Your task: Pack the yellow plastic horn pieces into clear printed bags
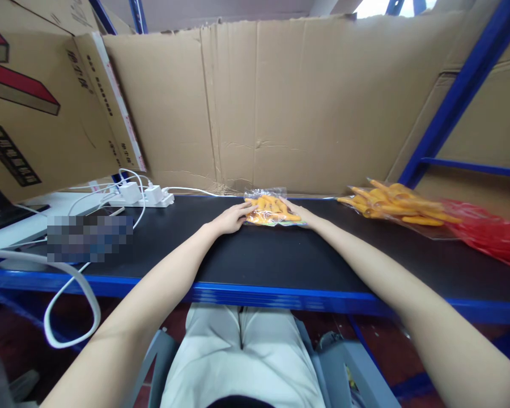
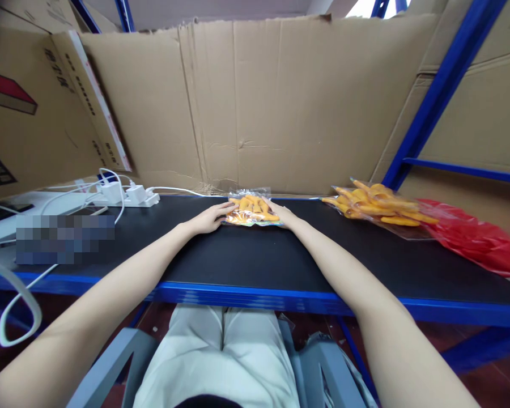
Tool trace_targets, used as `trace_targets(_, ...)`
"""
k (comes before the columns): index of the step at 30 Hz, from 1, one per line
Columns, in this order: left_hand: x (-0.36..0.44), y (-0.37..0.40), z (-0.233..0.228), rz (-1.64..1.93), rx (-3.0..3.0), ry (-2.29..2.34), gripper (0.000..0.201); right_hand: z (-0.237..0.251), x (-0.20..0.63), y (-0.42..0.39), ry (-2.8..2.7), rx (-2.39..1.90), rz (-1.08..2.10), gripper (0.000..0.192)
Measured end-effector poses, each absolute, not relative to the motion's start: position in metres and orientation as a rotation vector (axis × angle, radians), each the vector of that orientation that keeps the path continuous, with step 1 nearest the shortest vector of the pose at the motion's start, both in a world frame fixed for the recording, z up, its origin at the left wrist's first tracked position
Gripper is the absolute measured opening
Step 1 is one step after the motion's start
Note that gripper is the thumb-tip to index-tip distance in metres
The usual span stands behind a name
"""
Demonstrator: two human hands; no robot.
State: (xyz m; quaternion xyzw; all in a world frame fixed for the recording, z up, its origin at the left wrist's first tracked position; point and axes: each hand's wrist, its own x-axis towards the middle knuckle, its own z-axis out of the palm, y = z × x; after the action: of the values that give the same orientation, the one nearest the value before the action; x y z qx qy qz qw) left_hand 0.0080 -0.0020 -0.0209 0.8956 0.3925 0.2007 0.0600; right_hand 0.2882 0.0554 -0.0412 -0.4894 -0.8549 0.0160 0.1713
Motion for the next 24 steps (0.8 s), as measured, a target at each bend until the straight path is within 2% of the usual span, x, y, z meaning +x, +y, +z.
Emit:
trace_targets(7, 0.016, -0.022, -0.001, 0.33, 2.523, 1.26, 0.073, -0.046, 0.294, 0.06, -2.385, -1.693, 0.045, 0.059)
trace_targets(11, 0.021, -0.021, -0.008, 0.365, 2.637, 1.315, 0.057, -0.042, 0.291, 0.061, -2.38, -1.845, 0.006, 0.057)
trace_targets(16, 0.023, -0.003, -0.018, 0.386, 2.656, 1.53, 0.045, -0.03, 0.281, 0.062, -2.312, -2.09, 0.183, 0.054)
trace_targets(19, 0.024, 0.011, -0.013, 0.343, 2.652, 1.506, 0.042, -0.03, 0.277, 0.052, -2.3, -2.048, 0.199, 0.06)
trace_targets(24, 0.03, 0.022, -0.004, 0.338, 2.61, 1.525, 0.038, -0.032, 0.278, 0.039, -2.315, -1.69, 0.182, 0.059)
